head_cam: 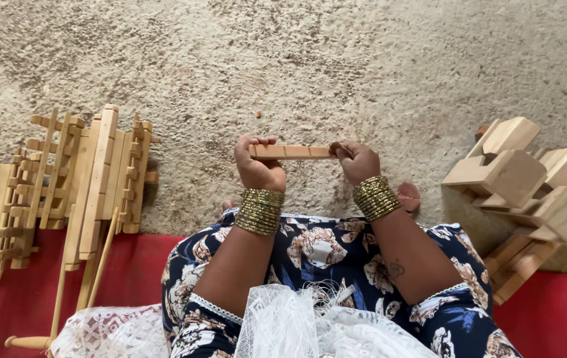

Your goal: The person sits on the floor and assembles wooden toy parts, inserting small wooden pegs into the holes of a long slotted wooden bar and pressing them in by hand, working on one bar at a time with finished toy frames stacked nearby.

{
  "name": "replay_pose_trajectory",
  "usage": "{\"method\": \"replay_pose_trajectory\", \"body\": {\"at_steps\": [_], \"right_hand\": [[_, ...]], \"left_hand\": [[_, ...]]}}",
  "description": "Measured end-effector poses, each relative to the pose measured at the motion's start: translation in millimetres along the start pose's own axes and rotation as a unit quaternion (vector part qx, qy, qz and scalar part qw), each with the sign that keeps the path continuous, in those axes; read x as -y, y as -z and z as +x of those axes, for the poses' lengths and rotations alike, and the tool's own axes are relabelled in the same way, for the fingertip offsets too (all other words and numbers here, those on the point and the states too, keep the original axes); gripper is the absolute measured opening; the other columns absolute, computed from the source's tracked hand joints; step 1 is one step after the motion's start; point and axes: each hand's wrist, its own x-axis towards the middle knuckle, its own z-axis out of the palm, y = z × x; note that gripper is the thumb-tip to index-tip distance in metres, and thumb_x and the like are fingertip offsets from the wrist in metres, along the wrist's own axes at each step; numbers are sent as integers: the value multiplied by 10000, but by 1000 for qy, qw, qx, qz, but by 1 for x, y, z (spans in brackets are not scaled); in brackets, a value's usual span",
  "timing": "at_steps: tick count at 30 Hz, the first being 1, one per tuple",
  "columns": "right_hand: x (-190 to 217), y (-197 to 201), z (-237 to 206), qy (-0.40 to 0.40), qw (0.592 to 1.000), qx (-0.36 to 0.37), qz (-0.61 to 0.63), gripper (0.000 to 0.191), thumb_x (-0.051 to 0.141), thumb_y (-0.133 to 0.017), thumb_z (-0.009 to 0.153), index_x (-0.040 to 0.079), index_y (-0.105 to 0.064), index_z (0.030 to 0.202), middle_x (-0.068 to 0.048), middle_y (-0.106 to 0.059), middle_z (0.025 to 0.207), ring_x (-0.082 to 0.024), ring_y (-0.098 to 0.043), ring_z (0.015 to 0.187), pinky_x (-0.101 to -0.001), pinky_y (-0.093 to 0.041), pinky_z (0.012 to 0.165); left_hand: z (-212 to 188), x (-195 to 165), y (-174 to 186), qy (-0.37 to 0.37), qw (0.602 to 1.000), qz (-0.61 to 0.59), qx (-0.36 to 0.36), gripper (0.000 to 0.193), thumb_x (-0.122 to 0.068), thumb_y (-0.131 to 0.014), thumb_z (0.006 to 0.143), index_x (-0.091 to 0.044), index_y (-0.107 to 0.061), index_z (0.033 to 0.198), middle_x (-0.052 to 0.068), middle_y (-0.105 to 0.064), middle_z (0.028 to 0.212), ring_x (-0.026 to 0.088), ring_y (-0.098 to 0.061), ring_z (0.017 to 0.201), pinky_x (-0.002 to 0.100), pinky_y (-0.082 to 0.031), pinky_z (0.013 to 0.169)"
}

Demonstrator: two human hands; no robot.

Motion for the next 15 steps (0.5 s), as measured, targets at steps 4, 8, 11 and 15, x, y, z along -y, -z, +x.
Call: {"method": "replay_pose_trajectory", "body": {"at_steps": [4, 8, 11, 15], "right_hand": [[0, -9, 7, 22, 999, -47, -4, 227, 284, -726, 926, 69, -780, 974, -64, -773, 843, -115, -720, 699, -289, -592, 653], [7, -6, 5, -3, 999, 0, -54, 281, 347, -733, 931, 69, -761, 966, -69, -751, 779, -110, -664, 603, -287, -564, 550], [12, 2, 2, -10, 994, 65, -91, 261, 332, -699, 940, 81, -753, 985, -44, -719, 738, -87, -612, 547, -266, -540, 475], [16, 19, 1, -108, 981, 150, -53, 277, 346, -694, 929, 79, -759, 957, -18, -699, 695, -64, -559, 510, -254, -508, 445]], "left_hand": [[-3, 2, -2, -7, 1000, 6, 21, 152, -207, -615, 863, -100, -524, 803, 63, -568, 766, 249, -615, 779, 425, -544, 825], [0, 4, 0, -6, 1000, 6, 11, 132, -179, -607, 856, -106, -513, 797, 53, -560, 773, 226, -594, 777, 415, -546, 838], [4, 4, 2, -8, 1000, 1, 5, 129, -164, -610, 848, -107, -508, 791, 55, -557, 775, 221, -584, 774, 409, -543, 847], [4, 2, 1, -2, 1000, -3, -4, 140, -170, -618, 836, -106, -508, 778, 53, -556, 768, 217, -580, 765, 410, -541, 843]]}}
